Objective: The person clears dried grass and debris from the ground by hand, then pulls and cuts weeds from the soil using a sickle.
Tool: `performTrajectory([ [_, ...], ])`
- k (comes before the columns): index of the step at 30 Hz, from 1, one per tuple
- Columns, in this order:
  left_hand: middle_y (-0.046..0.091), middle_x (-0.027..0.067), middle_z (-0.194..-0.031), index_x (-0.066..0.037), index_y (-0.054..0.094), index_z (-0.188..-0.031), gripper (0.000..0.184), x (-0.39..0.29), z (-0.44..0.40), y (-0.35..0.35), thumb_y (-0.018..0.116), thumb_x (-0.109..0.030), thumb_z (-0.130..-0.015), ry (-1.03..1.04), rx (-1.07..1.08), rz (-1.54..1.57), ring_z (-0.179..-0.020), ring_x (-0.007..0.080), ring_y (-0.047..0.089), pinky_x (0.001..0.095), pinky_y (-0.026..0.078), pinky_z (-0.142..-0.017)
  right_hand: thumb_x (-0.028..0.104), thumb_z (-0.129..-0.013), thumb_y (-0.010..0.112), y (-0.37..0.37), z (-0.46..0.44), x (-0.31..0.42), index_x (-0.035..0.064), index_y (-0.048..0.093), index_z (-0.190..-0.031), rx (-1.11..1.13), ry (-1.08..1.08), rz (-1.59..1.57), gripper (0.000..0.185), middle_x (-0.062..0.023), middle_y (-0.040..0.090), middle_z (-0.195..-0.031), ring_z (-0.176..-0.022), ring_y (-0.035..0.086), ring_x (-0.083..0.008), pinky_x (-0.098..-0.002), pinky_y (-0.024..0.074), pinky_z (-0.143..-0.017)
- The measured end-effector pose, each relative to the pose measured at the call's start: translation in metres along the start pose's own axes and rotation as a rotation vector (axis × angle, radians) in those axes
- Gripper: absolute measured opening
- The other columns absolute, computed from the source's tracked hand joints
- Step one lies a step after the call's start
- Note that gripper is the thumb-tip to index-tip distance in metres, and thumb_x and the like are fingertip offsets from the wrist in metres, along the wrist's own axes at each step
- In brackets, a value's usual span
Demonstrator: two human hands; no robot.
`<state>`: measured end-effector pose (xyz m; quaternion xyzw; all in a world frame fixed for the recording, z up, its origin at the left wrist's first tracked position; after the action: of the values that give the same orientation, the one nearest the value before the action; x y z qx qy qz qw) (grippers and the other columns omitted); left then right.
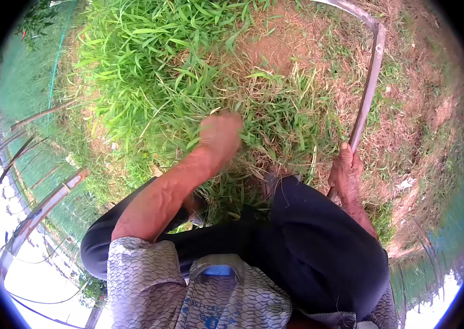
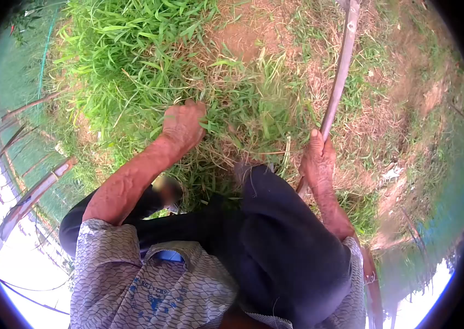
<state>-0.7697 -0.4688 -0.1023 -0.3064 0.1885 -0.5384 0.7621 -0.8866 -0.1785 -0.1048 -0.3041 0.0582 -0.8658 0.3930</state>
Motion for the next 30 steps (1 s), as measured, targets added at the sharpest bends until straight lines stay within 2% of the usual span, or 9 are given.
performTrajectory([
  [5,0.067,0.0108,-0.087,-0.007,0.067,-0.091,0.019,-0.015,0.033,0.008,0.066,-0.020,-0.078,0.099,0.156,0.108,-0.080,0.0243,0.067,0.0349,0.054,-0.064,0.047,-0.092,0.052,-0.015,0.031,-0.096,0.0030,0.048,-0.100,0.023,-0.311,0.442,0.045,-0.0083,0.055,-0.066,-0.052,0.053,-0.0190,-0.0360,0.0439,-0.047],
  [11,0.068,0.0104,-0.089,-0.006,0.069,-0.097,0.026,-0.035,0.108,0.079,0.058,-0.025,-0.083,0.429,0.479,-0.034,-0.084,0.0265,0.066,0.0406,0.053,-0.072,0.046,-0.091,0.053,-0.025,0.041,-0.062,0.0034,0.047,-0.097,0.085,-0.296,0.383,0.044,-0.0114,0.056,-0.066,-0.051,0.053,-0.0187,-0.0380,0.0421,-0.045],
  [13,0.069,0.0112,-0.092,-0.008,0.069,-0.100,0.029,-0.040,0.125,0.072,0.056,-0.028,-0.084,0.656,0.141,-0.107,-0.084,0.0267,0.067,0.0431,0.051,-0.074,0.046,-0.091,0.053,-0.011,0.024,-0.024,0.0035,0.046,-0.096,0.092,-0.191,0.317,0.044,-0.0125,0.056,-0.066,-0.051,0.052,-0.0186,-0.0387,0.0415,-0.044],
  [15,0.068,0.0100,-0.091,-0.007,0.069,-0.096,0.030,-0.008,0.096,0.102,0.057,-0.032,-0.084,0.308,0.638,-0.133,-0.084,0.0256,0.067,0.0424,0.051,-0.071,0.045,-0.092,0.053,0.016,-0.003,0.010,0.0025,0.046,-0.095,0.101,-0.190,0.238,0.043,-0.0162,0.058,-0.067,-0.053,0.058,-0.0233,-0.0388,0.0415,-0.044],
  [18,0.063,0.0140,-0.102,-0.006,0.060,-0.110,0.040,0.003,0.087,0.051,0.064,-0.029,-0.078,0.193,0.437,-0.048,-0.082,0.0268,0.066,0.0397,0.050,-0.066,0.038,-0.092,0.054,0.036,-0.004,0.000,0.0024,0.050,-0.100,0.095,-0.259,0.685,0.037,-0.0187,0.061,-0.074,-0.055,0.061,-0.0328,-0.0395,0.0441,-0.044],
  [22,0.050,0.0233,-0.125,-0.010,0.044,-0.131,0.064,0.047,0.045,0.014,0.067,-0.024,-0.073,-0.123,0.115,0.026,-0.078,0.0275,0.065,0.0417,0.049,-0.063,0.035,-0.093,0.053,0.015,0.032,-0.053,0.0003,0.050,-0.101,0.122,-0.575,0.660,0.036,-0.0179,0.060,-0.070,-0.055,0.061,-0.0306,-0.0397,0.0456,-0.044],
  [26,0.034,0.0254,-0.142,-0.009,0.022,-0.146,0.091,0.055,0.007,-0.003,0.073,-0.023,-0.071,-0.071,-0.065,-0.082,-0.081,0.0191,0.066,0.0357,0.052,-0.062,0.033,-0.094,0.051,0.020,0.012,-0.017,-0.0017,0.050,-0.103,0.130,-0.595,0.545,0.036,-0.0172,0.060,-0.067,-0.055,0.062,-0.0283,-0.0399,0.0471,-0.044],
  [28,0.037,0.0258,-0.140,-0.011,0.002,-0.149,0.100,0.059,-0.005,-0.005,0.069,-0.021,-0.075,-0.073,0.084,-0.060,-0.086,0.0209,0.066,0.0358,0.052,-0.068,0.032,-0.094,0.051,0.034,-0.010,0.044,-0.0036,0.049,-0.103,0.092,-0.356,0.459,0.036,-0.0167,0.059,-0.065,-0.052,0.061,-0.0261,-0.0383,0.0451,-0.039],
  [30,0.043,0.0242,-0.136,-0.009,0.013,-0.147,0.089,0.072,-0.024,0.017,0.067,-0.021,-0.077,-0.083,0.039,-0.112,-0.088,0.0219,0.066,0.0358,0.052,-0.071,0.031,-0.094,0.050,0.056,-0.034,0.072,-0.0038,0.049,-0.105,0.078,-0.344,0.508,0.036,-0.0158,0.058,-0.065,-0.050,0.060,-0.0252,-0.0380,0.0444,-0.038],
])
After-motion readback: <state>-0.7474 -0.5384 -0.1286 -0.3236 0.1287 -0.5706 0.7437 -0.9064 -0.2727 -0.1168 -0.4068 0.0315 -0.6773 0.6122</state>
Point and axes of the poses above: each hand's wrist, its own z-axis away from the middle knuckle, its own y-axis out of the palm, x = y × z, the point moved 8 cm from there along -z, towards the middle knuckle
